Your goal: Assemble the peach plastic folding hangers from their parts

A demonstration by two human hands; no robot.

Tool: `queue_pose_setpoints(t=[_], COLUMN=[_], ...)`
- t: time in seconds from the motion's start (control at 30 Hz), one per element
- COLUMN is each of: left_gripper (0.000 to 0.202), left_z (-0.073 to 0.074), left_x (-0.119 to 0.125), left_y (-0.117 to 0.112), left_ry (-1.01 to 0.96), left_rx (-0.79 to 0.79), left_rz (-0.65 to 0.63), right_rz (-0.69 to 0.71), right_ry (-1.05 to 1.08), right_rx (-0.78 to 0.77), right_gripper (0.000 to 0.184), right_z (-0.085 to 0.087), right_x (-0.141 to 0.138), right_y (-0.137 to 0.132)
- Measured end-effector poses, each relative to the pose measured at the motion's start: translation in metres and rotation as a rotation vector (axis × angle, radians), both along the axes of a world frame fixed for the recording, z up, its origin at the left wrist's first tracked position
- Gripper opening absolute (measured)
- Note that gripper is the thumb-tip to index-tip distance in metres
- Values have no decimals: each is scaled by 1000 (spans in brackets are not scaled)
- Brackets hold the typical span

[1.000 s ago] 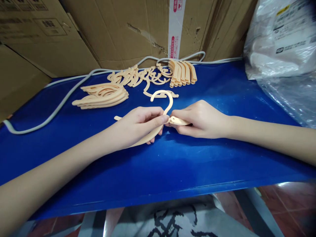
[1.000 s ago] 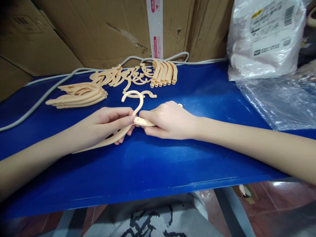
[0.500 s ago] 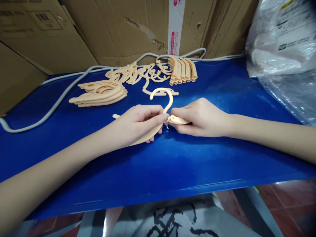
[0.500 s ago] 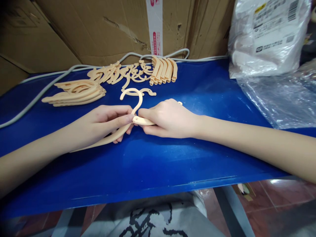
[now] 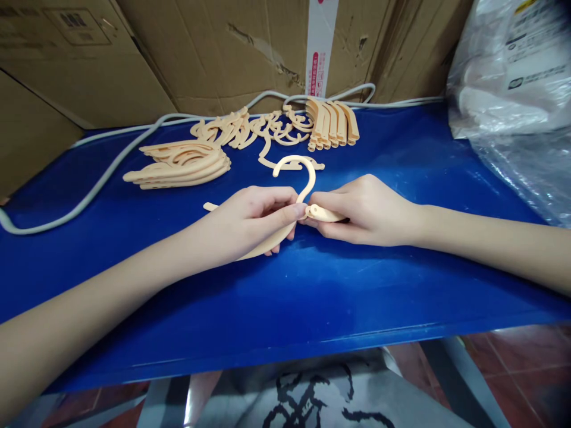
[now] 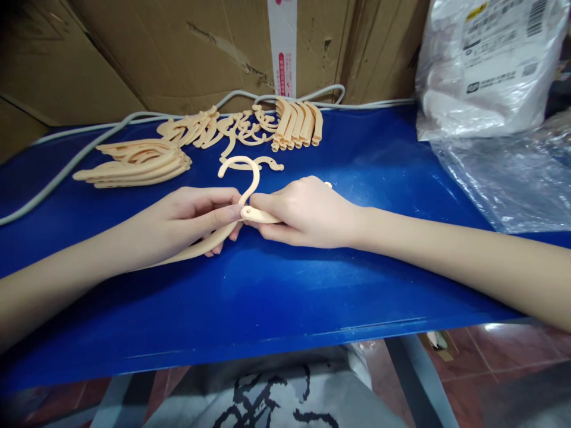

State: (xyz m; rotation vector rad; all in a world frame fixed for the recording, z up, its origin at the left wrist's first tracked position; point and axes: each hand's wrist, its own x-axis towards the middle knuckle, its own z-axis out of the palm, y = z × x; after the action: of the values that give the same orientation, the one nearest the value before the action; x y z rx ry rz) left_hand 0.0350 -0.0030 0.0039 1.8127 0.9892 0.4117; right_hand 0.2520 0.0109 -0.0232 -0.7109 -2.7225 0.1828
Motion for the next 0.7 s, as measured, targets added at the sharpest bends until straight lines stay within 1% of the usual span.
queue_pose_setpoints(t=[0.23,0.5,0.7], left_gripper=[30,30,29], left_z=[0,-1,-1], left_x=[1,1,1], left_y=[0,0,1], left_ry=[3,11,-14], left_rx=[18,20,5], left_rz=[-5,1,-3], right_rz=[4,-6,-1], right_ry=[-8,-26,3], right_rx=[23,5,-27], right_gripper=[20,17,17], right_z=[0,0,1], right_x=[0,-1,-1], right_y=[0,0,0])
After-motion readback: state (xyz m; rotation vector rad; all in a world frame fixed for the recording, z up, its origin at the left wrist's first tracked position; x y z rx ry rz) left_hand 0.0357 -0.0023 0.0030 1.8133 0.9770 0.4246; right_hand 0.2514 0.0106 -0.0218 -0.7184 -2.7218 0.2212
